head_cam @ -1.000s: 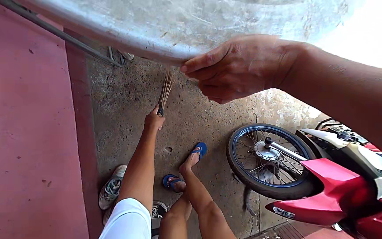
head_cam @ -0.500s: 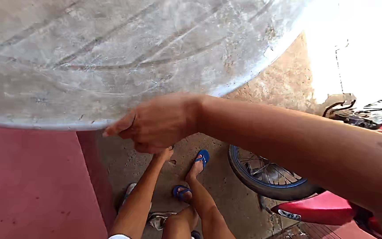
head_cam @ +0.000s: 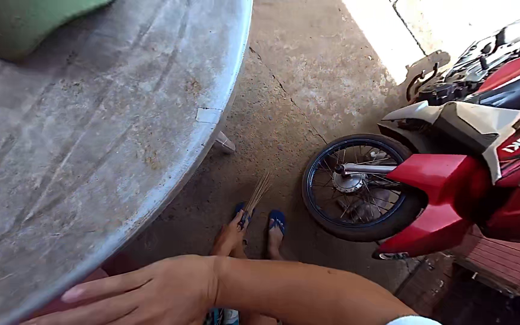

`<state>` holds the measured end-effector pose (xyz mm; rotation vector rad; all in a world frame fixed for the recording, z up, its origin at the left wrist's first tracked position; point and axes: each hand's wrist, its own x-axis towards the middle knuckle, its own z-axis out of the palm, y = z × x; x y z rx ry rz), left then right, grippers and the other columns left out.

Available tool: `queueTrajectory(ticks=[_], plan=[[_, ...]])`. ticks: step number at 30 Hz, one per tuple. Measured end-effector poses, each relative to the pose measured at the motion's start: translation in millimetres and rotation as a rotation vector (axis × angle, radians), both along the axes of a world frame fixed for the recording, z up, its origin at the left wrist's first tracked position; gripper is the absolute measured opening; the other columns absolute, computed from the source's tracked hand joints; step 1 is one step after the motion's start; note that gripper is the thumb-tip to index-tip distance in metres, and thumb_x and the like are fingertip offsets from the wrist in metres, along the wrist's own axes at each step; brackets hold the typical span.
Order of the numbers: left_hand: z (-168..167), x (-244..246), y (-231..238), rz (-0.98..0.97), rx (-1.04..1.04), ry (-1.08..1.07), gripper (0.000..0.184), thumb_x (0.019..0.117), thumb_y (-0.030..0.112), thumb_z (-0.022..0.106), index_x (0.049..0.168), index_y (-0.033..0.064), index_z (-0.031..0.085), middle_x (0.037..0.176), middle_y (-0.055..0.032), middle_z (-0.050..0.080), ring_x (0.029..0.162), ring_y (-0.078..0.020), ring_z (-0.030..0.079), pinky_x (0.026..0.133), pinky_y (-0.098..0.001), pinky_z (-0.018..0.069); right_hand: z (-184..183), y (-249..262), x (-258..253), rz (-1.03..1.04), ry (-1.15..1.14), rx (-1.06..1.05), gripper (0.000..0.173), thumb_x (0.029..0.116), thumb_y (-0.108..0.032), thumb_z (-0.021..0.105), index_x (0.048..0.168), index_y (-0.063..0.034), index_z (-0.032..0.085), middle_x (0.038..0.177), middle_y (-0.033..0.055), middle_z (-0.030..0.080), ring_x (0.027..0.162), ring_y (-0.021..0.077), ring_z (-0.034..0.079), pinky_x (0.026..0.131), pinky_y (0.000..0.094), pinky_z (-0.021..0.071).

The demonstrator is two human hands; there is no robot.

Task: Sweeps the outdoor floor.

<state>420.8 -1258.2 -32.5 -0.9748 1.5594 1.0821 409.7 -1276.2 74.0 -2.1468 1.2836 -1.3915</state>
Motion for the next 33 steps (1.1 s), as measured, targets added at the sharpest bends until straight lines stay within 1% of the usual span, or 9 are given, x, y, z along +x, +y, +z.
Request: queueTrajectory(ticks=[3, 7, 9, 10, 14, 18, 25, 29, 33], plan=[[-112.1, 0.2, -25.5, -0.012, -0.203, 0.074, 0.077, 0.1018, 0.008, 0.057, 0.167, 0.0214, 0.019, 0.142, -0.0260, 0.059, 0.129, -0.0434, 0.060, 0.109, -0.0571, 0.0463, -66.2, 101.3, 6.6, -0.444, -0.131, 0.093, 0.018, 0.1009, -0.008, 0.058, 0.106, -0.0076, 0.075, 0.119, 0.0109, 0.075, 0.130, 0.0299, 0.062, 0.120, 0.0472, 0.0376], [-168.2, 6.7, 38.2, -0.098, -0.199, 0.074, 0.069, 0.1073, 0.021, 0.054, 0.166, 0.0123, 0.019, 0.148, -0.0233, 0.055, 0.136, -0.0387, 0.056, 0.113, -0.0513, 0.0445, -132.7, 250.3, 26.8, -0.812, -0.068, 0.745, 0.029, 0.0990, -0.033, 0.063, 0.082, -0.0136, 0.076, 0.104, 0.0052, 0.078, 0.121, 0.0319, 0.068, 0.113, 0.0583, 0.0440], [-173.1, 31.3, 71.2, -0.319, -0.105, 0.080, 0.071, 0.1015, 0.013, 0.056, 0.165, 0.0129, 0.025, 0.160, -0.0206, 0.042, 0.145, -0.0359, 0.047, 0.118, -0.0497, 0.0404, -128.9, 298.8, 43.7, -0.837, -0.178, 1.104, 0.033, 0.0998, -0.032, 0.060, 0.094, -0.0061, 0.080, 0.111, 0.0129, 0.077, 0.122, 0.0399, 0.066, 0.111, 0.0684, 0.0399], [-157.8, 29.1, 72.0, -0.390, -0.050, 0.048, 0.072, 0.1005, 0.013, 0.058, 0.165, 0.0153, 0.027, 0.152, -0.0234, 0.052, 0.137, -0.0380, 0.055, 0.113, -0.0522, 0.0457, -120.7, 313.3, 51.4, -0.833, -0.263, 1.295, 0.035, 0.1018, -0.031, 0.058, 0.108, -0.0036, 0.078, 0.118, 0.0165, 0.074, 0.125, 0.0413, 0.064, 0.113, 0.0686, 0.0362], [-88.9, -43.2, 2.7, -0.498, 0.106, -0.028, 0.075, 0.1027, 0.013, 0.059, 0.166, 0.0221, 0.021, 0.147, -0.0251, 0.055, 0.125, -0.0417, 0.062, 0.102, -0.0564, 0.0508, -99.8, 328.3, 74.7, -0.876, -0.699, 1.834, 0.046, 0.1085, -0.028, 0.047, 0.145, -0.0010, 0.057, 0.139, 0.0253, 0.062, 0.134, 0.0434, 0.055, 0.120, 0.0598, 0.0307], [-80.8, -147.0, -31.5, -0.564, -0.065, 0.119, 0.075, 0.1028, 0.011, 0.057, 0.166, 0.0252, 0.021, 0.141, -0.0262, 0.059, 0.123, -0.0422, 0.063, 0.103, -0.0564, 0.0498, -107.1, 321.4, 117.6, -1.068, -0.962, 1.892, 0.050, 0.1084, -0.026, 0.046, 0.149, 0.0034, 0.049, 0.138, 0.0273, 0.061, 0.132, 0.0437, 0.057, 0.115, 0.0605, 0.0365], [-181.6, -262.4, 42.0, -0.521, -0.240, 0.315, 0.077, 0.1009, 0.007, 0.059, 0.166, 0.0229, 0.022, 0.135, -0.0301, 0.062, 0.123, -0.0475, 0.062, 0.102, -0.0623, 0.0494, -118.7, 287.6, 160.3, -1.181, -1.209, 1.900, 0.052, 0.1084, -0.026, 0.046, 0.152, 0.0015, 0.045, 0.145, 0.0271, 0.056, 0.135, 0.0432, 0.055, 0.114, 0.0602, 0.0384], [-218.0, -175.0, 83.9, -0.801, -0.176, 0.134, 0.078, 0.1035, 0.008, 0.053, 0.167, 0.0298, 0.013, 0.139, -0.0285, 0.060, 0.130, -0.0471, 0.058, 0.105, -0.0622, 0.0474, -109.6, 278.8, 169.2, -1.391, -1.289, 1.810, 0.051, 0.1066, -0.022, 0.048, 0.150, 0.0046, 0.047, 0.141, 0.0289, 0.058, 0.132, 0.0441, 0.057, 0.113, 0.0590, 0.0408], [-178.6, -83.3, 58.9, -1.033, -0.031, -0.035, 0.077, 0.1067, 0.017, 0.052, 0.167, 0.0327, 0.007, 0.141, -0.0265, 0.060, 0.131, -0.0456, 0.058, 0.109, -0.0607, 0.0459, -94.0, 273.6, 177.8, -1.419, -1.394, 1.828, 0.052, 0.1068, -0.025, 0.048, 0.152, 0.0014, 0.046, 0.143, 0.0273, 0.057, 0.132, 0.0434, 0.056, 0.111, 0.0603, 0.0406]])
